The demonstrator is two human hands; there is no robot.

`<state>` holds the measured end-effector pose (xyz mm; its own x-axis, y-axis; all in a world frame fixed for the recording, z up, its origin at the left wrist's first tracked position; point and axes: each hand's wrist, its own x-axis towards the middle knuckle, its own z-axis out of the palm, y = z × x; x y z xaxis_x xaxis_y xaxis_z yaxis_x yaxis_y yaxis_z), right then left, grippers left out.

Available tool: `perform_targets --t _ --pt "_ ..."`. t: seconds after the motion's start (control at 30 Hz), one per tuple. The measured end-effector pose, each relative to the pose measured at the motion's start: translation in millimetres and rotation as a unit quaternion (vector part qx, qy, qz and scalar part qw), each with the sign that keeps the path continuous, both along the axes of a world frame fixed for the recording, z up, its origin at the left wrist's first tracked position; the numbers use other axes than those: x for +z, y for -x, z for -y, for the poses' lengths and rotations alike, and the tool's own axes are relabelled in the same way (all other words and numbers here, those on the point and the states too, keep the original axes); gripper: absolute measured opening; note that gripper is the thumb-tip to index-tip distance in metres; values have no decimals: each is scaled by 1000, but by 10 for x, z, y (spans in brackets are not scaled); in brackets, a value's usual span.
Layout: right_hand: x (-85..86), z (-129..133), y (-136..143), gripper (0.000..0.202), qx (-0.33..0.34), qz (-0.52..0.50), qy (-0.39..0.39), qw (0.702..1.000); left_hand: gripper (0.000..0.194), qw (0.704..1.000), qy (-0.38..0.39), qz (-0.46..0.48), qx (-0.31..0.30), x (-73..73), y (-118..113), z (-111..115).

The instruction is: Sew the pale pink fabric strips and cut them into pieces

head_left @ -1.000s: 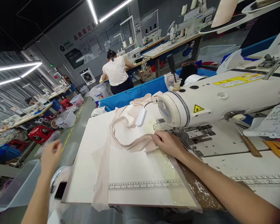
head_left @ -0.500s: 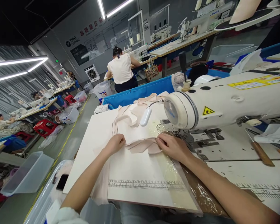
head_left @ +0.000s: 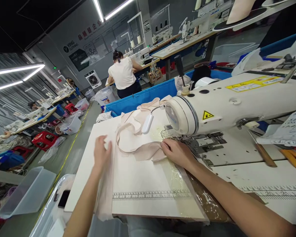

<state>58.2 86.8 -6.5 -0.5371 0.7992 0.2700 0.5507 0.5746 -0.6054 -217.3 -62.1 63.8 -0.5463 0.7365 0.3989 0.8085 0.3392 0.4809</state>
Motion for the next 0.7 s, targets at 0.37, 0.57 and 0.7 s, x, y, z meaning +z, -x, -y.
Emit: perform_targets --t 0.37,0.57,0.7 --pt "-4 -17 -23 27 -24 24 -25 999 12 953 54 113 -278 -523 -1485 -701" --pt "20 17 18 30 -53 42 -27 997 27 976 -86 164 -112 97 -277 -297" --pt "49 33 62 29 -70 61 -16 996 19 954 -274 96 69 921 642 -80"
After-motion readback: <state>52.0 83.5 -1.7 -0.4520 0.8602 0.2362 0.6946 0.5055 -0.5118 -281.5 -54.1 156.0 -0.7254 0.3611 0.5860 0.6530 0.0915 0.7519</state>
